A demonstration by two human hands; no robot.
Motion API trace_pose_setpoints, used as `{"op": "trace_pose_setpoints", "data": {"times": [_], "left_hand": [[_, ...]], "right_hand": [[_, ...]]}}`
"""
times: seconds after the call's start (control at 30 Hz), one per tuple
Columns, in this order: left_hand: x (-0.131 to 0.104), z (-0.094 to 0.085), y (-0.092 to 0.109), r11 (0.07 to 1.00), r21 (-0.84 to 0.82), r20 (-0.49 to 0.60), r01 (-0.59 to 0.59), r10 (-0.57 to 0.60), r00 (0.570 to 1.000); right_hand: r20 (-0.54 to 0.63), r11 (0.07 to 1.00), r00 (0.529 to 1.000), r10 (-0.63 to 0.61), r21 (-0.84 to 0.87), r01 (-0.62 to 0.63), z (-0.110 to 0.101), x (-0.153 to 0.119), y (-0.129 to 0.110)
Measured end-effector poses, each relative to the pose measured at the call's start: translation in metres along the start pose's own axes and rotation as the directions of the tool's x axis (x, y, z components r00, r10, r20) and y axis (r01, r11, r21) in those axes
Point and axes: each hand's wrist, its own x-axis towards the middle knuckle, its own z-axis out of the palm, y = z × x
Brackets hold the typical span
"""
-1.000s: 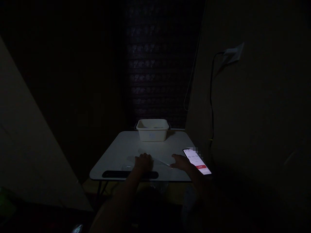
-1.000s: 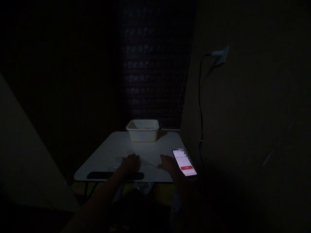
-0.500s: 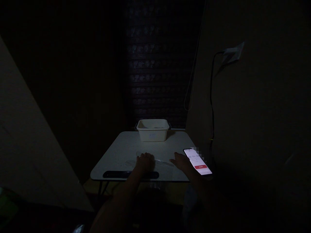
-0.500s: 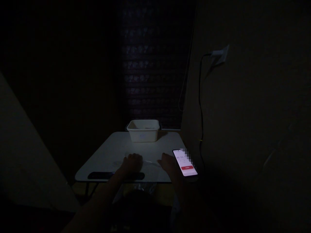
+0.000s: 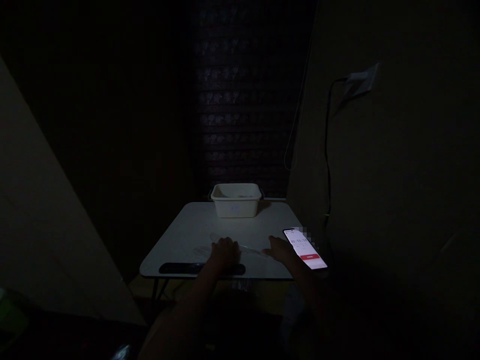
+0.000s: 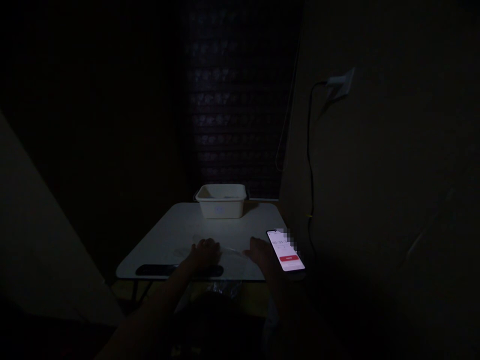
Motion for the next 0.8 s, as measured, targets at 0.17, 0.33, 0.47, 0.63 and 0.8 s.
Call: {"op": "trace_pose_setpoints", "data": {"times": [0.17, 0.33, 0.47, 0.63, 0.8], "left_hand": [[0.0009, 0.0016, -0.0012, 1.0, -0.013, 0.032, 0.016, -0.015, 0.999], [0.0019, 0.0042, -0.0013, 0.998, -0.012, 0.092, 0.057, -0.055, 0.994], [0.0025, 0.0085, -0.002, 0.997, -0.025, 0.108, 0.074, -0.071, 0.992], [0.0004, 0.0082, -0.0012, 0.998, -0.016, 0.085, 0.063, -0.062, 0.994], [-0.0015, 0.0045, -0.0009, 0.997, -0.005, 0.059, 0.075, -0.075, 0.995]], "right_hand": [[-0.002, 1.0, 1.0, 0.013, -0.003, -0.013, 0.0002, 0.0011, 0.0008], [-0.007, 1.0, 1.0, 0.021, -0.005, -0.021, 0.0007, 0.0017, 0.002], [-0.012, 1.0, 0.999, 0.029, -0.003, -0.029, -0.0001, 0.0016, 0.001], [-0.024, 0.998, 0.998, 0.059, -0.001, -0.059, -0.0019, 0.0006, -0.0022], [-0.053, 0.996, 0.994, 0.091, -0.001, -0.091, -0.0039, 0.0008, -0.0028]]}}
